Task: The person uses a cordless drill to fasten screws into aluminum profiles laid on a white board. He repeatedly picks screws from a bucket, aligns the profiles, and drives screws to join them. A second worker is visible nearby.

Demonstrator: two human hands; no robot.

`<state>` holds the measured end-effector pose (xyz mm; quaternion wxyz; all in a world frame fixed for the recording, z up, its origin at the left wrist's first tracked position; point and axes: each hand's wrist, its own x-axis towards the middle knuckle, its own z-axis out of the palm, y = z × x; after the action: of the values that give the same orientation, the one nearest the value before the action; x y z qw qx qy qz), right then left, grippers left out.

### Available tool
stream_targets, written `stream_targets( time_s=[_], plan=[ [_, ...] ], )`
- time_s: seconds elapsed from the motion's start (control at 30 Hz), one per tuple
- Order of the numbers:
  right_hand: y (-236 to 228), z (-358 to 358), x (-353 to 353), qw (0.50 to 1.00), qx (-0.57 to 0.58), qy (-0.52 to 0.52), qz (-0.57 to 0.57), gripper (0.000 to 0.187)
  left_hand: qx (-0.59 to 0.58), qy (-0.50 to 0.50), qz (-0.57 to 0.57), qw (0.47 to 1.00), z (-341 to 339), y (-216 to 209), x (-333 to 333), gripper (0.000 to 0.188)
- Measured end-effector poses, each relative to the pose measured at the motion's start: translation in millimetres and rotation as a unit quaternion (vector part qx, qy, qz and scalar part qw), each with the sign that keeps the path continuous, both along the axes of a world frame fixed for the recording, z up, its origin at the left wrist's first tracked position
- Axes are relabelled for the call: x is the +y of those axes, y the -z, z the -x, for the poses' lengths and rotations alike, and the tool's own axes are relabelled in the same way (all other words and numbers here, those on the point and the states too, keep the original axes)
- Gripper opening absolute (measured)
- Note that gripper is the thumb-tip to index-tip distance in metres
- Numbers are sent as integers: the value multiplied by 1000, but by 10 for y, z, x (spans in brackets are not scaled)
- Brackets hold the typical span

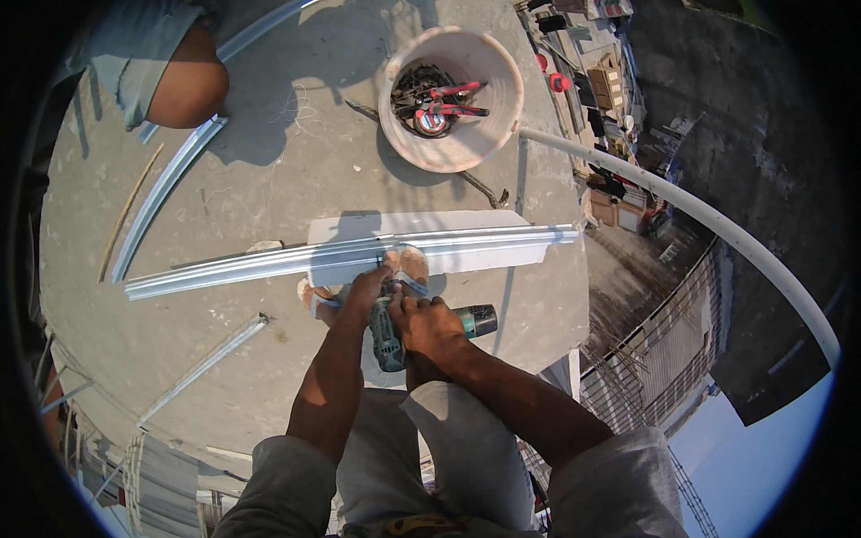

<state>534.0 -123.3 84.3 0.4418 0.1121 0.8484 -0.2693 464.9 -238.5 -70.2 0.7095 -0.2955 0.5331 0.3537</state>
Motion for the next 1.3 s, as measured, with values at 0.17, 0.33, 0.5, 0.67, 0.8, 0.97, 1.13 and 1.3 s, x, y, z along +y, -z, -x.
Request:
stream_targets(
  time_s=[0.17, 0.33, 0.5, 0.67, 0.8, 0.97, 1.13, 1.3],
  plan=[
    [42, -36, -29, 1000, -9, -7, -2, 61, -39, -17, -3, 999, 5, 31, -12, 24],
    [56, -32, -27, 999, -25, -34, -6, 60, -55, -45, 14, 997, -40, 86, -50, 25],
    [23, -16, -13, 999, -8, -48, -6, 59, -49, -55, 10, 997, -125, 239, -84, 25],
    [47, -70, -21, 999, 21, -34, -12, 56, -29, -7, 6, 1000, -149, 335, -95, 23],
    [108, -120, -50, 999, 31, -33, -24, 53, -31, -30, 7, 999, -140, 337, -83, 28],
    [133, -142, -78, 997, 56, -26, -37, 51, -18, -48, -7, 999, -155, 364, -84, 30],
    [128, -143, -74, 996, 70, -31, -43, 50, -42, -75, -3, 996, -177, 392, -98, 28],
    [126, -128, -86, 997, 63, -30, -44, 51, -46, -80, -14, 996, -169, 373, -105, 22]
  ],
)
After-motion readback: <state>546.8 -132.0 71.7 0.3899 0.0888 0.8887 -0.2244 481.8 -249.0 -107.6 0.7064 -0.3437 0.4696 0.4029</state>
